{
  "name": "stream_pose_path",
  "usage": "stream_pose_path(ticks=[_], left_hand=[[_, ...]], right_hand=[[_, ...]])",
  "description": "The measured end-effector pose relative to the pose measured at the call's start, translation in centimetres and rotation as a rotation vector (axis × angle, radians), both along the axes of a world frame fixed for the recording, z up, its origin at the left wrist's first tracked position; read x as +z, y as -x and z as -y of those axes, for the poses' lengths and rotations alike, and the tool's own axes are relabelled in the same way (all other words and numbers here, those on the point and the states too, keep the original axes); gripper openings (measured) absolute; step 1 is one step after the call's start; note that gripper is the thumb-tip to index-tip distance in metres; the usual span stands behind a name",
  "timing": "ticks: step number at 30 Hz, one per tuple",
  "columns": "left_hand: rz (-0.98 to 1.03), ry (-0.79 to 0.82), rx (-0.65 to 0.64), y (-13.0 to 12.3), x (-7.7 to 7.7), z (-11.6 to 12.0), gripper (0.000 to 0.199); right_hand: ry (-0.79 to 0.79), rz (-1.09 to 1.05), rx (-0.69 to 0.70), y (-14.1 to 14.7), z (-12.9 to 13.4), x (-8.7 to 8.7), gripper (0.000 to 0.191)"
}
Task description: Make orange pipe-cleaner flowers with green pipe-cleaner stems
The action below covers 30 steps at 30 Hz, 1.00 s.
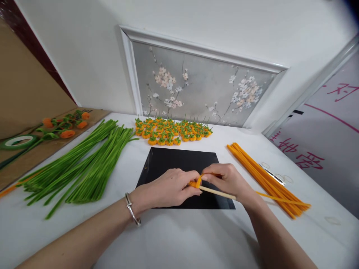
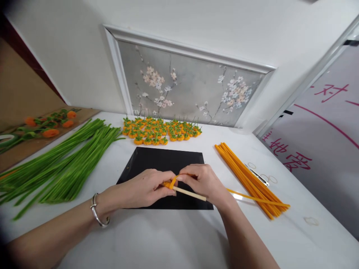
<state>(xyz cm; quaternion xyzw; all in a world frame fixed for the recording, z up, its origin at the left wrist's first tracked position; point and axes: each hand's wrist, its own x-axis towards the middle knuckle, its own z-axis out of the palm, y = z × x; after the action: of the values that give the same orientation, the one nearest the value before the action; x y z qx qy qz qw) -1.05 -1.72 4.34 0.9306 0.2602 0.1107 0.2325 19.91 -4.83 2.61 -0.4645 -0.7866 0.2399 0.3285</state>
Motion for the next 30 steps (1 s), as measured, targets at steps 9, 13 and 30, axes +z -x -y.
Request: stream_pose_path(ticks=[9,13,30], left_hand=[[0.076,-0.133,0.092,-0.1,-0.4,0.1,0.016],[0.017,-0.27,0.123,0.0,-0.7,0.0,0.011],[0.022,-0.309,0.162,0.6,-2.3,-1.3,0.037]], right_hand=[[0.109,0.103,0.074,0.3,0.2,-0.6,0.029],[0.023,0.254,0.051,1.0,0.3,-1.2,0.028],[-0.4,0.663,-0.068,2.6,2.4,0.2,0.024]])
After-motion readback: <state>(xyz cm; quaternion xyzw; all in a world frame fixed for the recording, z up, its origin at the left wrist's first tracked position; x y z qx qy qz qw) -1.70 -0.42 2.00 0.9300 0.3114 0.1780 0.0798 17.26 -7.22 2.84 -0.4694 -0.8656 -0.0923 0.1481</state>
